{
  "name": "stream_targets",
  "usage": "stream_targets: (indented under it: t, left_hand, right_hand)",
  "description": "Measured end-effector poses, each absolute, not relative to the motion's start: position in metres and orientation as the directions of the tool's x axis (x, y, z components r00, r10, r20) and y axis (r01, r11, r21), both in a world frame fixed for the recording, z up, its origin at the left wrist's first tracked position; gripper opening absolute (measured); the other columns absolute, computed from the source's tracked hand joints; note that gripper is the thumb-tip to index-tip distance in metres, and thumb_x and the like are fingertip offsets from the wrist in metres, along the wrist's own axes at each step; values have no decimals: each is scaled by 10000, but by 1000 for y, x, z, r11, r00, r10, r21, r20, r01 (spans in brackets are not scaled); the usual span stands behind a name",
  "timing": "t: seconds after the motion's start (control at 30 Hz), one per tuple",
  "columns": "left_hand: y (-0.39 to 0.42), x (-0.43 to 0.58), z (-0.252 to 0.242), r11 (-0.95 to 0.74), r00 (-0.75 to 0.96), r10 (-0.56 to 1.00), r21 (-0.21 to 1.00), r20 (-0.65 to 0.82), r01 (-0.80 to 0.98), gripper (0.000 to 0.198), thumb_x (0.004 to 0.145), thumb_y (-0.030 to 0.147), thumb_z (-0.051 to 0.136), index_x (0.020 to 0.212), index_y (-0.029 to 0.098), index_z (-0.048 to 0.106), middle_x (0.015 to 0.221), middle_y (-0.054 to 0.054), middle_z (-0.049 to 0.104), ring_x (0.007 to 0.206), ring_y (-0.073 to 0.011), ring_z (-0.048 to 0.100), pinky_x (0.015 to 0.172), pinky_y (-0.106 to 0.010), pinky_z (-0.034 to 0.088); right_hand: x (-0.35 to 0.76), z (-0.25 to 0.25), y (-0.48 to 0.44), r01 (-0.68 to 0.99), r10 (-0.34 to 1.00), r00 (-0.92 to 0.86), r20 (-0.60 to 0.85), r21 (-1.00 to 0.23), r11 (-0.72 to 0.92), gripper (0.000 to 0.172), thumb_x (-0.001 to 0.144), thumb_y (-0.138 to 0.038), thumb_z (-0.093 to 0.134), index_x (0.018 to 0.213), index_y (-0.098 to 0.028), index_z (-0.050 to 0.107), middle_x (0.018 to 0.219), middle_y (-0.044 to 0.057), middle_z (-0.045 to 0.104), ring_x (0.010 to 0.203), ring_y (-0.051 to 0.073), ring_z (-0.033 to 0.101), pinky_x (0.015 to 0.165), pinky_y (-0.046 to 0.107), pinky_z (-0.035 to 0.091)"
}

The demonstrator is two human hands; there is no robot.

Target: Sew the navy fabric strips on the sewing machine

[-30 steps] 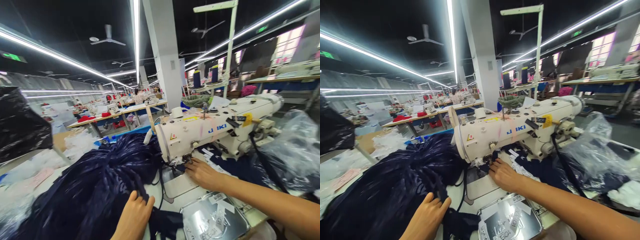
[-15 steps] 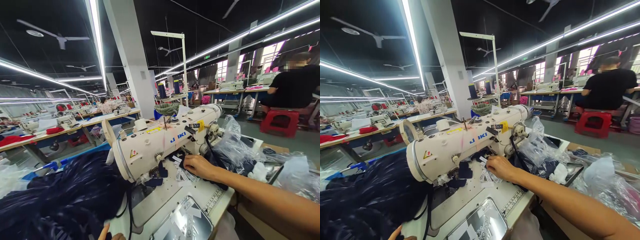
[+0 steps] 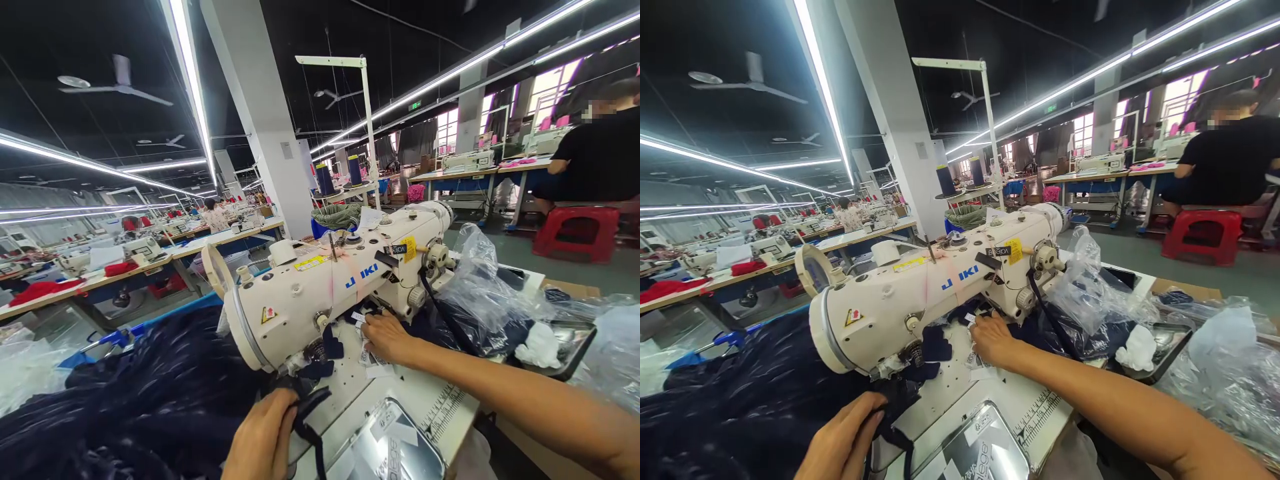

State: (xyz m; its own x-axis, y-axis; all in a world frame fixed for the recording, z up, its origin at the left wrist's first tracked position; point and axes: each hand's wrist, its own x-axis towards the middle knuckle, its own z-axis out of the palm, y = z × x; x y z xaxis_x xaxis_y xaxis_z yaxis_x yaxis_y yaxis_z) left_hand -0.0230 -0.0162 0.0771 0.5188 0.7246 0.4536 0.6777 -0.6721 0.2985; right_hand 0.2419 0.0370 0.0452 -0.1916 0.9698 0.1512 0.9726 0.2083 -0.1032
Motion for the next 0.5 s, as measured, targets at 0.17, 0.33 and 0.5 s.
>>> stream_targets:
  t: [0.17,0.33,0.5]
  left_hand:
    - [7,-9,34,-400,264,913,563,310,723,227,788,388,432,680,213,527,569,34,536,542,-168,531,559,-262,429]
    - [3,-24,28,-241,204,968,766,146,595,320,698,468,525,546,192,474,523,41,444,534,-145,457,525,-240,366]
    - [-6,-27,28,7,168,984,954,-60,299,386,632,538,599,622,153,558,503,43,444,456,-97,395,454,-213,323]
  right_hand:
    - [244,44,38,966,969,-195,151,-141,217,67,742,-145,563,795,-159,600,845,48,614,786,188,564,775,342,325]
    - [241,45,25,919,943,-219,253,-272,286,105,777,-103,480,743,-161,560,783,26,599,739,160,540,737,321,326]
    - [210,46,2,319,924,-309,224,-891,322,81,710,-217,551,651,-171,521,676,-2,560,662,141,509,638,261,379]
